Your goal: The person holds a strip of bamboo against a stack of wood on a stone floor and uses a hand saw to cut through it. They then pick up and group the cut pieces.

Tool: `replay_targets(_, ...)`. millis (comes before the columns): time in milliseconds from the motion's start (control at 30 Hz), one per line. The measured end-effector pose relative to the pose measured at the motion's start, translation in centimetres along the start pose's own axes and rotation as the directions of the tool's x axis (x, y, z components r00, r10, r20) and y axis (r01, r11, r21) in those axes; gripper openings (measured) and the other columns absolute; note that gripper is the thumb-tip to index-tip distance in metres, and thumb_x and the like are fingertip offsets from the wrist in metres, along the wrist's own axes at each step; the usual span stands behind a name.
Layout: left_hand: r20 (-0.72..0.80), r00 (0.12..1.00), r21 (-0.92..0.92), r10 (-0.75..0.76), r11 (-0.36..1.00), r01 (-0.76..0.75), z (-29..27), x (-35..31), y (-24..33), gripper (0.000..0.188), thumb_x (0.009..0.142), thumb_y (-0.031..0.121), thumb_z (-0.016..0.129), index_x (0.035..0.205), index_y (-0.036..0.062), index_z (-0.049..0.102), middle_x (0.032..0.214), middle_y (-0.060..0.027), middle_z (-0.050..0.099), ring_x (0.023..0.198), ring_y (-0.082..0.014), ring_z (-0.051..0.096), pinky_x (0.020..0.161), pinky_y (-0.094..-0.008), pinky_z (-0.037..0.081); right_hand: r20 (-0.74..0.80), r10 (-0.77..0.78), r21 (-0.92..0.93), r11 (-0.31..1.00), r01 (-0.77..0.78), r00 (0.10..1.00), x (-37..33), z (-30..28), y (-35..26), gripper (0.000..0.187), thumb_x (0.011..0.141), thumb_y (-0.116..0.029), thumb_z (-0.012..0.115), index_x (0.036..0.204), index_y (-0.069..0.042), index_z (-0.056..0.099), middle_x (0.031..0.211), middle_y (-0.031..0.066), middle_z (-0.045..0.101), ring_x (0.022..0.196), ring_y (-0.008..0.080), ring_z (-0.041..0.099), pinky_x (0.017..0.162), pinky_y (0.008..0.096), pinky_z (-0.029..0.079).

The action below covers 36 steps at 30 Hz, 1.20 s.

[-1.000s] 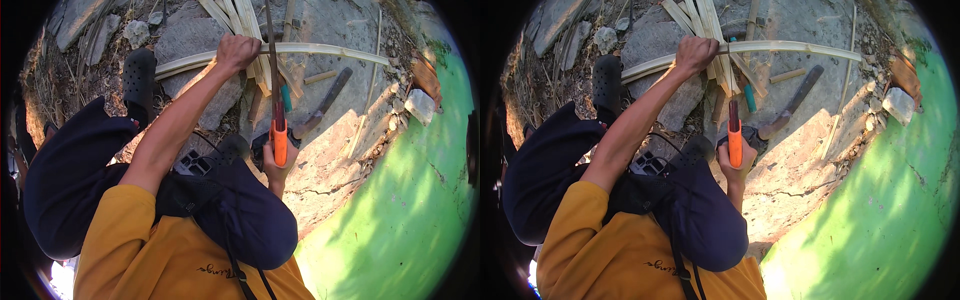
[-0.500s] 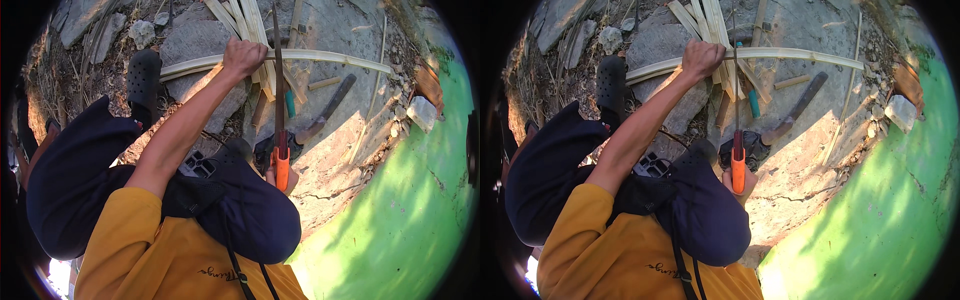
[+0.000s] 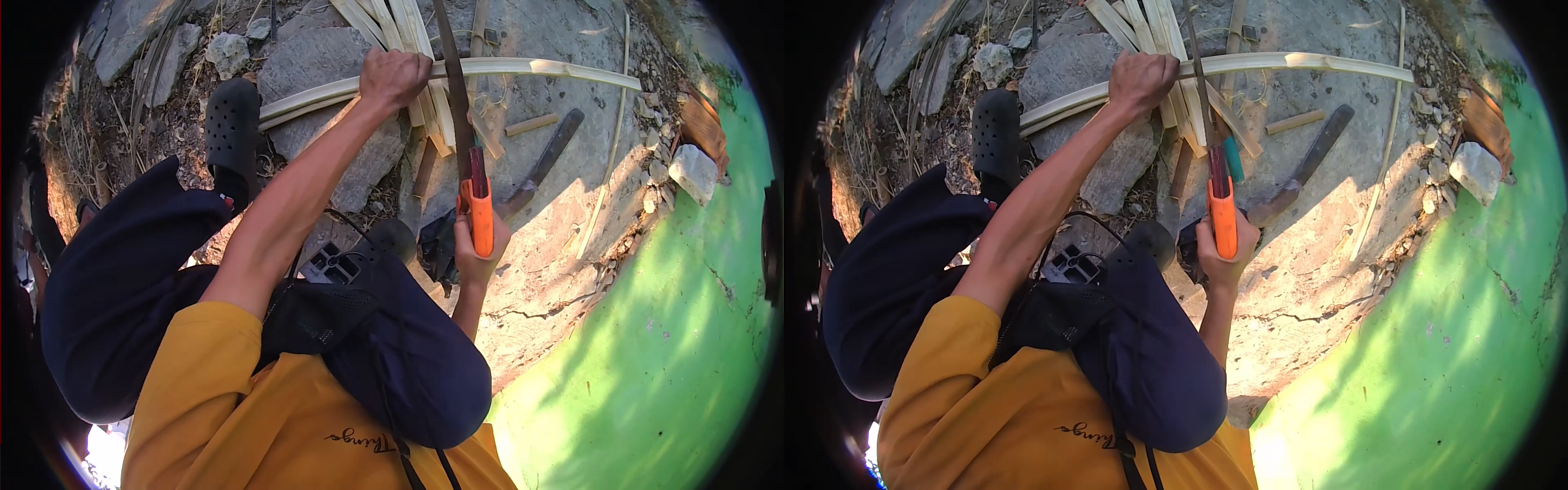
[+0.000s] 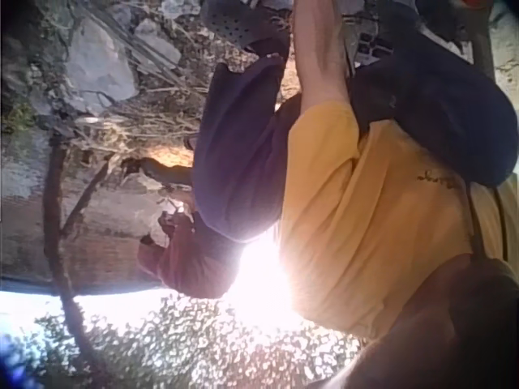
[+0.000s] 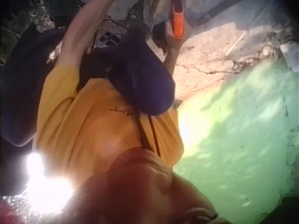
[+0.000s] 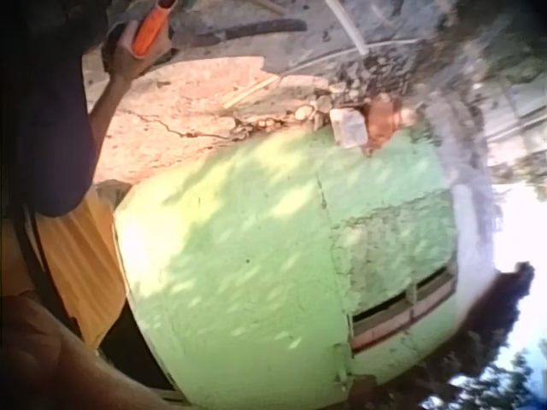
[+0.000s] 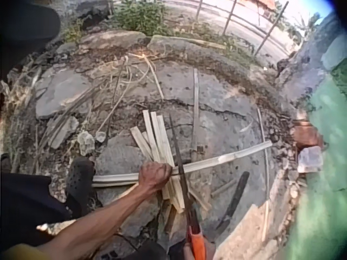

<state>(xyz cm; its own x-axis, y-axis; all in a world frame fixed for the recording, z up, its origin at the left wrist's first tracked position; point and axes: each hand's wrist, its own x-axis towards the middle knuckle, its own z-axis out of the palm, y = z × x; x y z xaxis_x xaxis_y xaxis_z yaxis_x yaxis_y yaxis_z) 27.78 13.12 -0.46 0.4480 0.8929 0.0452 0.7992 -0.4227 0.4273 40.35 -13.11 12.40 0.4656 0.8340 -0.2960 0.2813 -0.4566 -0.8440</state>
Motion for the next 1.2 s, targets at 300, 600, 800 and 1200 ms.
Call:
replay_targets(300,-0.002,1.000,0.007,0.018,1.000,-0.018,0.5,-0.9,-0.4,0.044,0.097,0.029,0.042,0.065,0.0100,0.066,0.063,-0.0175,0.065,0.056,-0.0375,0.061,0.061,-0.0477,0.042,-0.094,0.081,-0.072,0.994,-0.088,0.992,-5.9,2.0,-2.3,0.012,0.080,0.001,0.065,0.092,0.002,0.068,0.064,0.0048,0.057,0.059,0.0077,0.052,0.057,0.0265,0.042)
replay_targets(600,-0.019,1.000,0.040,-0.004,0.999,0.005,0.6,0.0,-1.1,0.042,0.098,0.029,0.043,0.072,0.0111,0.070,0.067,-0.0176,0.067,0.061,-0.0384,0.065,0.061,-0.0499,0.045,-0.076,-0.014,0.014,1.000,0.015,0.997,-5.5,0.2,-0.4,0.039,0.077,0.003,0.063,0.115,0.003,0.073,0.066,0.0042,0.063,0.059,0.0097,0.057,0.061,0.0252,0.048)
replay_targets(800,-0.023,1.000,0.035,0.008,0.999,-0.007,-0.2,0.6,-0.6,0.045,0.097,0.029,0.044,0.067,0.0089,0.069,0.065,-0.0198,0.065,0.058,-0.0383,0.064,0.060,-0.0496,0.046,-0.009,-0.089,-0.006,0.996,0.089,0.996,2.0,2.3,-1.7,0.006,0.079,0.000,0.066,0.081,0.003,0.061,0.062,0.0041,0.057,0.057,0.0096,0.051,0.056,0.0288,0.043)
replay_targets(1200,-0.017,1.000,0.010,-0.014,1.000,0.014,-0.3,0.7,-0.6,0.044,0.097,0.029,0.046,0.064,0.0084,0.069,0.064,-0.0179,0.065,0.056,-0.0377,0.062,0.061,-0.0479,0.045,-0.023,-0.047,-0.002,0.999,0.047,0.999,1.1,2.5,-1.7,0.011,0.076,0.000,0.067,0.087,0.002,0.066,0.059,0.0044,0.055,0.052,0.0084,0.053,0.054,0.0269,0.044)
